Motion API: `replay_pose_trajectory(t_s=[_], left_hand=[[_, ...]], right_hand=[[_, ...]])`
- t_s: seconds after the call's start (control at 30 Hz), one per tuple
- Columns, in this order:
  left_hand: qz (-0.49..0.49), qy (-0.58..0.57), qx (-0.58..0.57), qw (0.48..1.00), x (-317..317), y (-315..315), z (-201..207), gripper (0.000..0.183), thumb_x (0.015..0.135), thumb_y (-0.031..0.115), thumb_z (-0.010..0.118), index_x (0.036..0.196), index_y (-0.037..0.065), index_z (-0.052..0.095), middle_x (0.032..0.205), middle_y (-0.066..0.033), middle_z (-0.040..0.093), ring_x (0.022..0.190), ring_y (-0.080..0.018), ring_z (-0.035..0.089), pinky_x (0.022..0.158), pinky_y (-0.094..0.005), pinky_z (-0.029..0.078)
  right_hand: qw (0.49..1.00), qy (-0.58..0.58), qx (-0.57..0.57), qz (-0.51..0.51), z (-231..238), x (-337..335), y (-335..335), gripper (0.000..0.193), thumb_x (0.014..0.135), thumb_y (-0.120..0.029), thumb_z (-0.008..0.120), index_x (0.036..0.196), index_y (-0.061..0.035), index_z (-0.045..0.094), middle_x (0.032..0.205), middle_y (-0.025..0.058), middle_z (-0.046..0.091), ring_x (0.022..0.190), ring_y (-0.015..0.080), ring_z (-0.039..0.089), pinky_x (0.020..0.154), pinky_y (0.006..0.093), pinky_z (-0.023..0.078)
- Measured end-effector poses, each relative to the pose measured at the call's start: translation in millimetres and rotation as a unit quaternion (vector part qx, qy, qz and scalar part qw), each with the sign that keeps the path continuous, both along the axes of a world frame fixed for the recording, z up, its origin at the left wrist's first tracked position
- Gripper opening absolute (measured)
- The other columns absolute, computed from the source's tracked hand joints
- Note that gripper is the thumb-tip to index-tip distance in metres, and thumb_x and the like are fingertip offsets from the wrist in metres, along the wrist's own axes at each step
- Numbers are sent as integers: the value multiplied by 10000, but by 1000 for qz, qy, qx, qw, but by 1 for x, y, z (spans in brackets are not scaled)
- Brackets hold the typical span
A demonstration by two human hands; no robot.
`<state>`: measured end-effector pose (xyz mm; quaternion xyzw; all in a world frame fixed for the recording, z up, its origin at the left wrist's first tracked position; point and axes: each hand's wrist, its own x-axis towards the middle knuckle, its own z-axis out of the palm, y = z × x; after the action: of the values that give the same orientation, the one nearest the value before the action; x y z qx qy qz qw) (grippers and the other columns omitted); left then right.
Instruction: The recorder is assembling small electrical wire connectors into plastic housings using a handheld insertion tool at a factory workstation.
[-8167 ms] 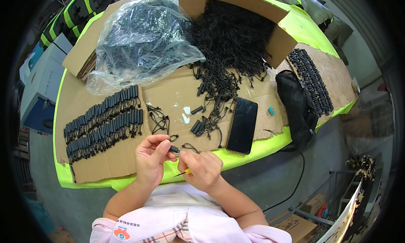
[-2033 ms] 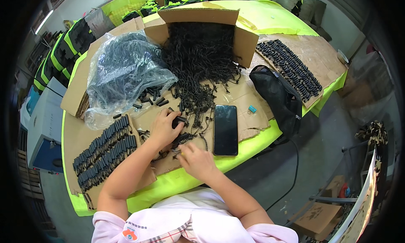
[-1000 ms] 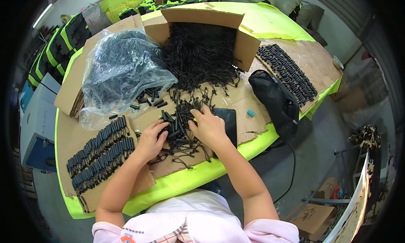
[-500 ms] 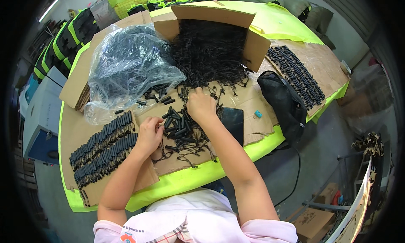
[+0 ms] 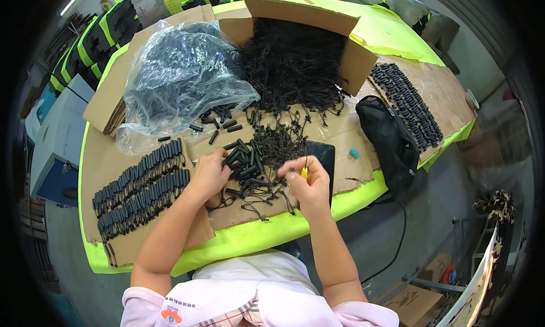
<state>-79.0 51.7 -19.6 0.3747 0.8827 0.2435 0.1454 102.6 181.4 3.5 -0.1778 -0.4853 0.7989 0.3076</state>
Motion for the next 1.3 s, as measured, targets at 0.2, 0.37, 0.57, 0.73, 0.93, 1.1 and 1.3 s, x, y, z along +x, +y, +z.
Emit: replay_pose_trajectory(t_s=[0.2, 0.37, 0.57, 0.73, 0.93, 1.1, 1.3], left_hand=[[0, 1, -17, 1000, 12, 0, 6, 383, 696, 61, 550, 1070, -14, 518, 955, -254, 583, 897, -406, 553, 809, -425, 434], [-26, -55, 159, 985, 28, -24, 32, 348, 739, 49, 564, 1084, 8, 539, 751, -105, 560, 655, -178, 578, 631, -301, 485], [43, -565, 435, 700, 87, -73, 48, 237, 820, 57, 563, 1047, -4, 536, 757, -35, 553, 636, -98, 546, 585, -252, 502], [77, -604, 495, 619, 106, -95, 39, 186, 828, 62, 574, 997, -1, 527, 804, -48, 568, 669, -108, 575, 632, -286, 538], [98, -555, 528, 636, 117, -108, 35, 193, 826, 57, 580, 999, -8, 524, 828, -55, 565, 693, -108, 575, 653, -268, 531], [83, -446, 536, 711, 121, -112, 31, 234, 827, 54, 582, 1046, -15, 536, 840, -61, 562, 739, -108, 569, 670, -260, 525], [48, -506, 522, 686, 117, -108, 29, 371, 831, 65, 591, 1182, -13, 500, 884, -73, 575, 768, -114, 569, 692, -253, 511]], right_hand=[[992, -118, 4, 49, -9, 14, -27, 87, 791, -72, 631, 833, -34, 565, 668, 23, 588, 529, 18, 482, 432, 142, 339], [978, -164, 102, 79, -7, 17, -54, 102, 783, -67, 653, 770, -2, 575, 644, 4, 571, 568, 45, 515, 517, 177, 414], [983, -77, 150, 74, 9, 21, -93, 132, 758, -17, 656, 841, -13, 554, 681, 24, 575, 554, 59, 514, 477, 188, 397], [825, 38, 555, -99, 3, 11, -106, 258, 628, 39, 682, 817, -50, 529, 650, 79, 563, 485, 194, 527, 422, 262, 413], [742, 37, 655, -140, 8, 16, -118, 274, 558, 21, 687, 771, -52, 532, 639, 45, 557, 490, 178, 536, 417, 267, 394], [767, -6, 637, -80, 9, 21, -122, 269, 550, 28, 673, 767, -53, 535, 632, 47, 559, 495, 184, 542, 422, 267, 397], [886, 11, 462, 43, 9, 22, -116, 179, 693, 51, 644, 806, -29, 531, 596, 38, 539, 438, 88, 459, 398, 206, 343]])
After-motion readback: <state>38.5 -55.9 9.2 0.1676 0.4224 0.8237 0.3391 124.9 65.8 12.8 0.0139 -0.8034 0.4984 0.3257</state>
